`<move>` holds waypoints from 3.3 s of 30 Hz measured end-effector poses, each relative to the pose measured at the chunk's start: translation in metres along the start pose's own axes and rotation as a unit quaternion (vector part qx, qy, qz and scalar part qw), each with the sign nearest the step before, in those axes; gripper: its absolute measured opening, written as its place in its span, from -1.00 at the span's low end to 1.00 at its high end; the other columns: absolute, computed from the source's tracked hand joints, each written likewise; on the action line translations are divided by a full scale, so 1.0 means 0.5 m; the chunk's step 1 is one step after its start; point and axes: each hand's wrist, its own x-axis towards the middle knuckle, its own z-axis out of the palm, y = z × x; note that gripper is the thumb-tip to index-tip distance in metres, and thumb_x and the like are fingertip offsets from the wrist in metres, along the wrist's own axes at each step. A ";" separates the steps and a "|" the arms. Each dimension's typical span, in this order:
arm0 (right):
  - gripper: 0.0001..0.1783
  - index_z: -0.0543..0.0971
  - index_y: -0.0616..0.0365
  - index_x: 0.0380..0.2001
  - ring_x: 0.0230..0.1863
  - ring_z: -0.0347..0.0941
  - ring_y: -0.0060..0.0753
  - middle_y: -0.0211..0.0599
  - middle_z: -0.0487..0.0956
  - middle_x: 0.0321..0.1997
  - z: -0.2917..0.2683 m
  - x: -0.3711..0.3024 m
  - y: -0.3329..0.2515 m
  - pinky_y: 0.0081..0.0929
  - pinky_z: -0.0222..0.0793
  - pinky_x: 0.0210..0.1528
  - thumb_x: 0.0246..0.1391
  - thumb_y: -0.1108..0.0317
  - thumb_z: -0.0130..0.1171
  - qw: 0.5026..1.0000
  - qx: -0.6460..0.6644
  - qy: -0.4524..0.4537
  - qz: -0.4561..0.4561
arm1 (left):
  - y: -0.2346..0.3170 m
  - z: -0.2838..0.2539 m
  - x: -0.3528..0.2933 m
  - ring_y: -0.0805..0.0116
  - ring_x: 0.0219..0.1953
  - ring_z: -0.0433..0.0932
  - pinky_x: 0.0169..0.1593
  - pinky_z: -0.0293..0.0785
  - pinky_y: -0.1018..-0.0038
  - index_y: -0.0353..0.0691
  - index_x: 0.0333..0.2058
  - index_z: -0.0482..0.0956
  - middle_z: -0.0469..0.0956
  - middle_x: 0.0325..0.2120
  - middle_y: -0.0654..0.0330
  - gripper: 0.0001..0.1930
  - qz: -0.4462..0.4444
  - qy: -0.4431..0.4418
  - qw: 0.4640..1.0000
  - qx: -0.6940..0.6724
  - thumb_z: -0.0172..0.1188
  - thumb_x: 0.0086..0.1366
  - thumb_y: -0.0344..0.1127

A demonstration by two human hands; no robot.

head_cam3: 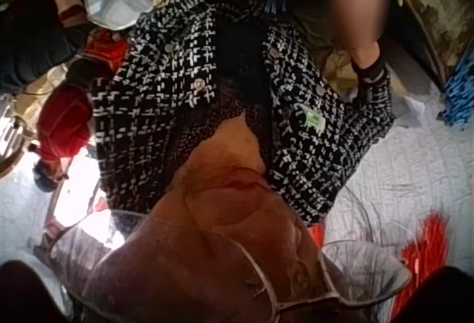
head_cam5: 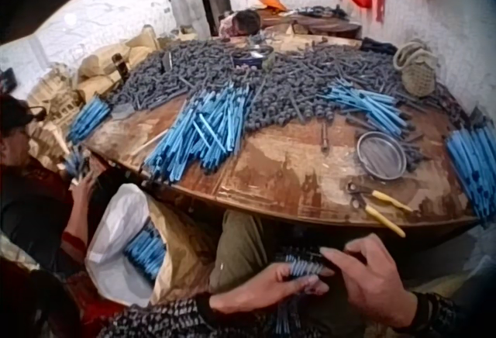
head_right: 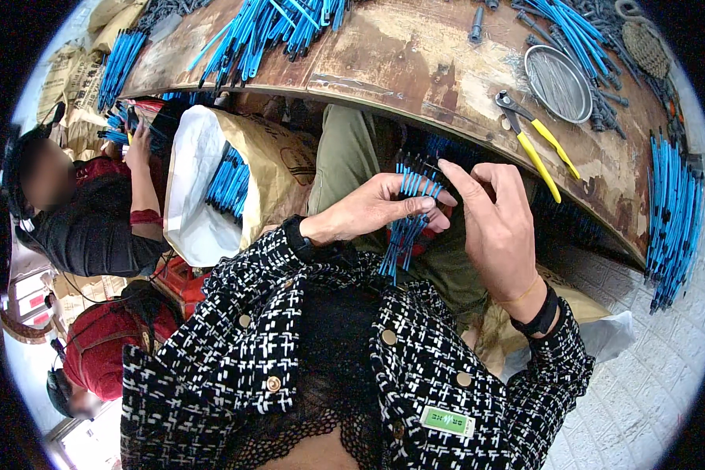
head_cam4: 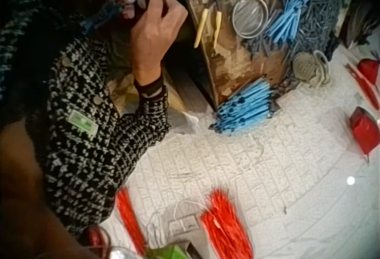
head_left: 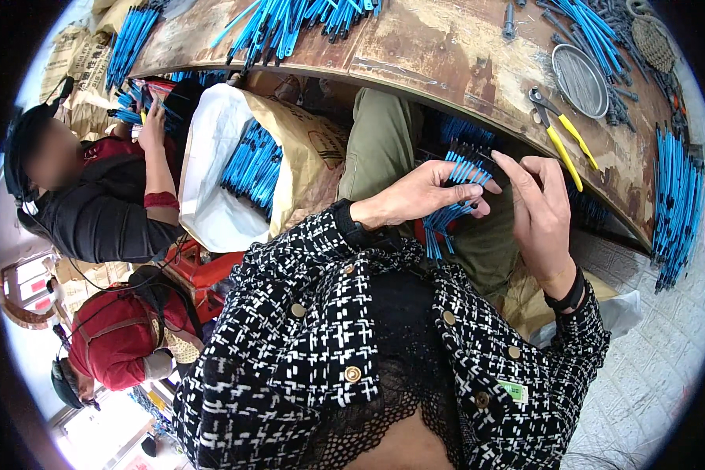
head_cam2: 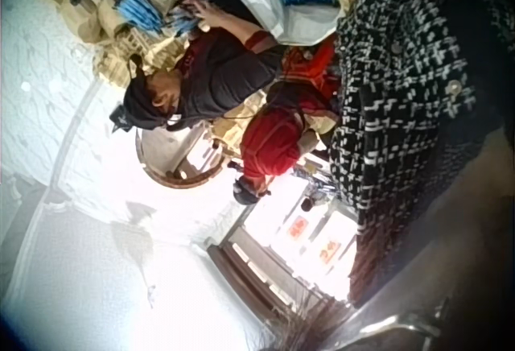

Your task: Assembling small blue components onto a wire or frame using pliers at a workbench.

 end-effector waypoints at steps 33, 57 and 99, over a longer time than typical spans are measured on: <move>-0.73 0.59 0.24 -0.15 -0.17 0.56 -0.19 -0.07 0.61 -0.21 -0.153 0.139 0.297 -0.36 0.42 -0.07 0.20 0.26 0.16 0.979 -0.011 0.030 0.203 | 0.036 -0.040 0.112 0.55 -0.14 0.59 0.00 0.49 0.56 -0.30 -0.08 0.64 0.68 -0.25 0.21 -0.80 0.113 0.071 0.974 0.182 0.17 0.36 -0.43; -0.73 0.66 0.30 -0.37 -0.41 0.61 -0.43 -0.18 0.62 -0.52 -0.136 0.238 0.439 -0.49 0.46 -0.31 -0.02 0.27 0.27 0.928 -0.009 -0.119 0.354 | 0.128 -0.012 0.097 0.51 -0.18 0.61 -0.04 0.51 0.51 -0.30 -0.09 0.63 0.69 -0.26 0.22 -0.80 0.226 0.082 0.938 0.249 0.19 0.35 -0.43; -0.51 0.54 0.15 0.09 -0.35 0.39 -0.11 -0.15 0.38 -0.37 -0.106 0.150 0.033 -0.29 0.34 -0.25 0.03 0.63 0.08 0.998 0.031 -0.047 0.016 | 0.101 -0.064 0.102 0.45 -0.18 0.65 -0.09 0.53 0.45 -0.19 -0.12 0.68 0.70 -0.25 0.21 -0.81 0.288 0.064 0.909 0.296 0.24 0.31 -0.37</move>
